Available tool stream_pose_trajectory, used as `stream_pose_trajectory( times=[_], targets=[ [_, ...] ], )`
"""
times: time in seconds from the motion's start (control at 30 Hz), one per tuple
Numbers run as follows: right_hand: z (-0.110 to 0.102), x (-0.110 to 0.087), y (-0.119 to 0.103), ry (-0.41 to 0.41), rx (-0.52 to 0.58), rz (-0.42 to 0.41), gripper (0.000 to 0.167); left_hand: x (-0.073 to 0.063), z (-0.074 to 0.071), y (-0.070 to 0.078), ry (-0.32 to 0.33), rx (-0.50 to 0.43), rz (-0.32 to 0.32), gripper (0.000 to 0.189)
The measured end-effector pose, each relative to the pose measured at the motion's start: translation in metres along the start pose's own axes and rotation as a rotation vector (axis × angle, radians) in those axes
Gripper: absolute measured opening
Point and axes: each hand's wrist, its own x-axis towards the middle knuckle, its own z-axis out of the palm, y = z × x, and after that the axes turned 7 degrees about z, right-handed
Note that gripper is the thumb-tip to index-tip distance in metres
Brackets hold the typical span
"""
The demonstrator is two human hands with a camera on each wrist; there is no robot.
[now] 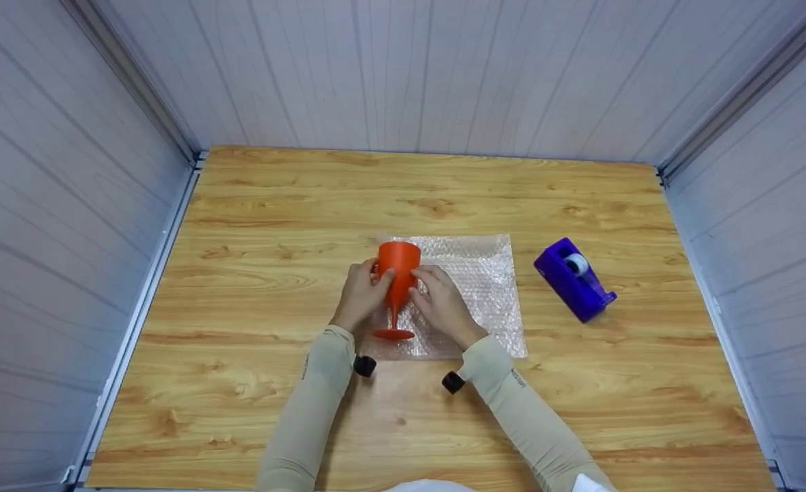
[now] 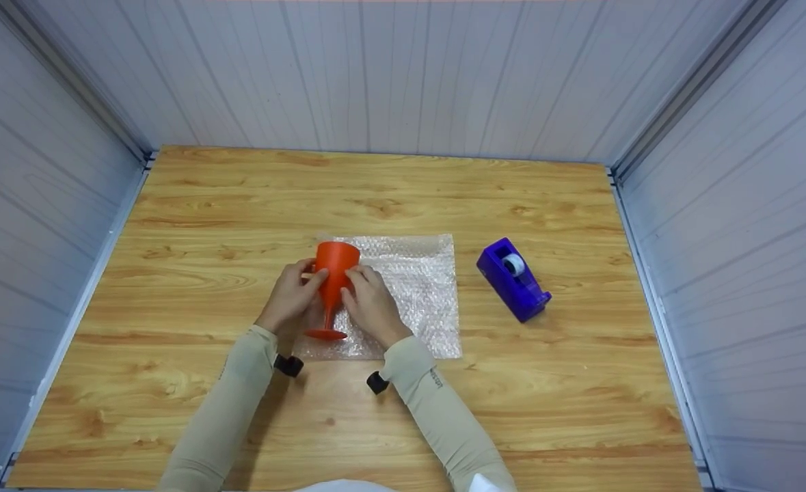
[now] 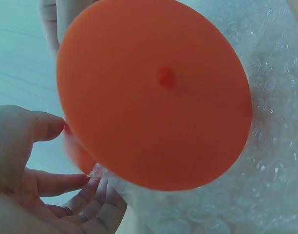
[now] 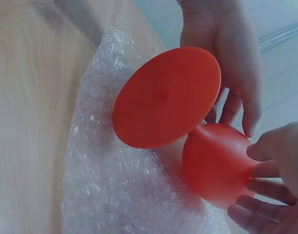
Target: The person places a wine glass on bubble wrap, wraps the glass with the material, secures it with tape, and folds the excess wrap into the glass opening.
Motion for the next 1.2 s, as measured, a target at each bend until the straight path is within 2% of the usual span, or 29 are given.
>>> stream_pose_trajectory(
  times=[0.2,0.6,0.83,0.93,1.03,1.2],
  targets=[
    [-0.002,-0.003,0.001,-0.004,-0.012,0.005,0.04,-0.001,0.002,0.001,-0.009,0.019,0.022,0.052],
    [-0.009,-0.002,0.004,0.012,-0.025,0.02,0.031,-0.001,0.003,0.008,-0.001,-0.032,0.031,0.051],
    [-0.012,-0.001,0.007,0.01,-0.005,0.015,0.034,-0.001,0.003,0.009,0.014,-0.057,0.033,0.047],
    [-0.012,-0.002,0.009,0.005,0.006,0.017,0.037,0.0,0.003,0.009,0.042,-0.072,0.072,0.039],
    [-0.013,-0.003,0.01,-0.003,0.011,0.022,0.039,0.0,0.003,0.007,0.064,-0.041,0.129,0.033],
    [-0.016,-0.003,0.012,-0.012,0.017,0.045,0.037,0.001,0.003,0.006,0.063,-0.005,0.191,0.032]
  ],
)
